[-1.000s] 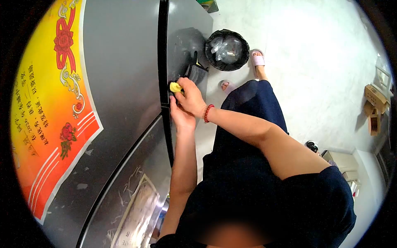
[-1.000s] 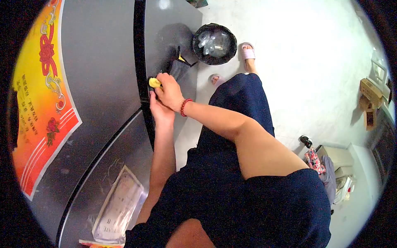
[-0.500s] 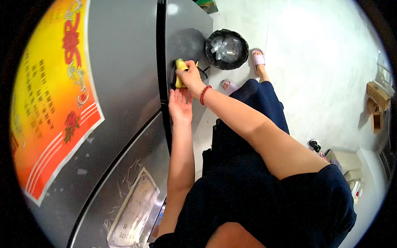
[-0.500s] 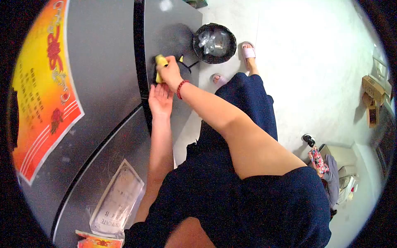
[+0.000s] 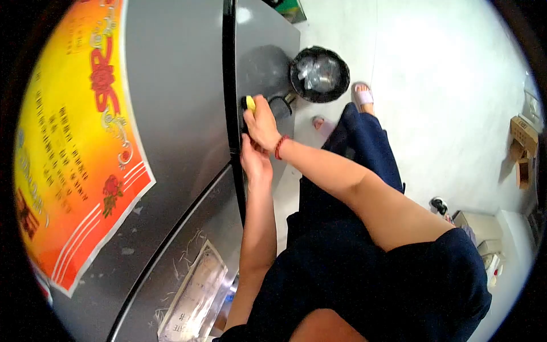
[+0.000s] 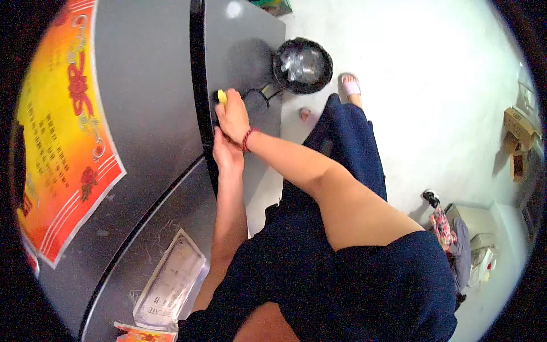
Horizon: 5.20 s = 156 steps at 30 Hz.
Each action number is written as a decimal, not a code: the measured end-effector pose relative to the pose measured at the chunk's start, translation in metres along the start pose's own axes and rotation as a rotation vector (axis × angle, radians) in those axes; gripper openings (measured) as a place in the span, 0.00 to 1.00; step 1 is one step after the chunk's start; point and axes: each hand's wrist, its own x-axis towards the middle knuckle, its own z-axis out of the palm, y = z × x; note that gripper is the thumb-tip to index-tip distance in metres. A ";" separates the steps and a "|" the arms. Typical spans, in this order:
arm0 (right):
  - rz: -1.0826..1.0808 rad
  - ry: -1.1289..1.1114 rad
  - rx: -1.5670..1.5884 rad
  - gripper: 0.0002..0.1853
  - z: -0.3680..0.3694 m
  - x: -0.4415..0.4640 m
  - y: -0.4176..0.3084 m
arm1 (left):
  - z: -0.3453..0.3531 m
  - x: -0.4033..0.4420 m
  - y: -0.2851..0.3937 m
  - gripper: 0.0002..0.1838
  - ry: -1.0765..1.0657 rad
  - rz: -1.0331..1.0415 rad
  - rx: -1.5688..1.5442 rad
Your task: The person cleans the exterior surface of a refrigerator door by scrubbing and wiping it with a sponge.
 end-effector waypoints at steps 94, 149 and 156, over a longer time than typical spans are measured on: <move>0.173 -0.419 -0.168 0.23 -0.044 0.034 0.023 | 0.002 0.012 0.001 0.29 0.000 -0.023 0.052; 0.461 -0.425 0.458 0.18 -0.034 0.020 0.025 | -0.001 0.011 -0.006 0.30 0.043 0.017 0.091; 0.664 -0.369 0.561 0.21 -0.044 -0.009 0.045 | 0.002 0.010 -0.010 0.30 0.004 0.085 0.270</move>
